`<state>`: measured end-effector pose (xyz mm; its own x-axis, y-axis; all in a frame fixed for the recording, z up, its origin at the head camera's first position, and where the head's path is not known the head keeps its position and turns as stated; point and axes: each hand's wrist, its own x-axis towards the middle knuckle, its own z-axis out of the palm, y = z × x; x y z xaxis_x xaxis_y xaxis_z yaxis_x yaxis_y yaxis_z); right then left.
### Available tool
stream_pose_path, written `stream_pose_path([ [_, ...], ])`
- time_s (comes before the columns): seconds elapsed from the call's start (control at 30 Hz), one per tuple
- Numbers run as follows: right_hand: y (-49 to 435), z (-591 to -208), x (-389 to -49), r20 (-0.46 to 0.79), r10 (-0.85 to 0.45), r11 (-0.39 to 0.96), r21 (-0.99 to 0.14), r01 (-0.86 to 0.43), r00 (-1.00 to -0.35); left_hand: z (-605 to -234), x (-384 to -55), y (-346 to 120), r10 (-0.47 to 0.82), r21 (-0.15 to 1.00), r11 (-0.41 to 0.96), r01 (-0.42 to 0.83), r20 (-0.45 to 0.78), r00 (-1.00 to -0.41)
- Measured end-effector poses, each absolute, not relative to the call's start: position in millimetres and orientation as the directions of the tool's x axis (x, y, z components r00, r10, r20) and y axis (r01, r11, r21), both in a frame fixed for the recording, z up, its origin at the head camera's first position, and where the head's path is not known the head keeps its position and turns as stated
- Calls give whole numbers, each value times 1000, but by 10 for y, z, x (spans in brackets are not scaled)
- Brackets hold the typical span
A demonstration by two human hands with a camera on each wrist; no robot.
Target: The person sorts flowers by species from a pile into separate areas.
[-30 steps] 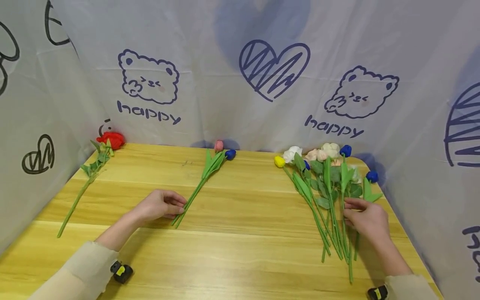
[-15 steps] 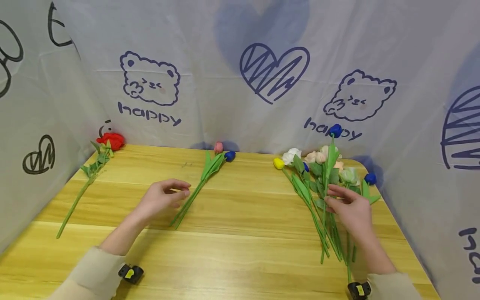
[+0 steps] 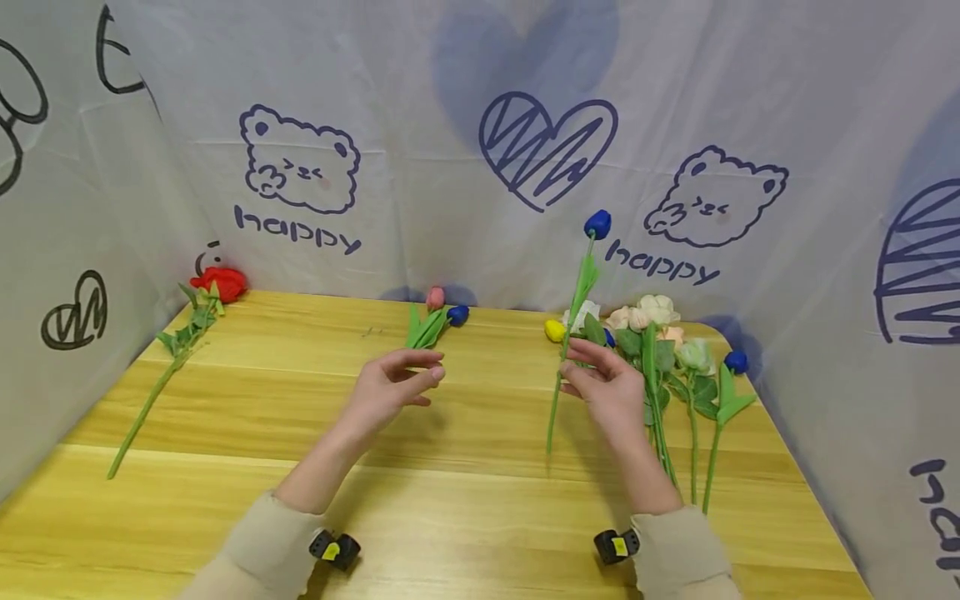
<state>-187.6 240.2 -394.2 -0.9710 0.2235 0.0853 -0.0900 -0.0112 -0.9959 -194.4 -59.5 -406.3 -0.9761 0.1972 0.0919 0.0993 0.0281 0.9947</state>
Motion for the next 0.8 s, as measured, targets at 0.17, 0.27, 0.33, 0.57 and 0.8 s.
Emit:
stream_pose_path([
  [0.17,2068,-3977,-1986,113,213,-95,-986,-136,-970,-4063,-1966,-349,260,994,-12,112,111,-959],
  [0.27,1910,-4000,-2029,104,216,-136,-981,-135,-971,-4080,-1983,-235,284,994,-16,112,112,-952],
  [0.33,1826,-4012,-2045,88,220,-173,-977,-127,-972,-4104,-1990,-177,290,993,-13,116,115,-950],
  [0.57,1640,-4019,-2077,62,206,-287,-950,-121,-977,-4133,-1990,-137,286,997,-10,78,78,-955],
  [0.8,1604,-4058,-2066,63,219,-284,-951,-125,-974,-4184,-1991,-107,320,999,-2,49,47,-946],
])
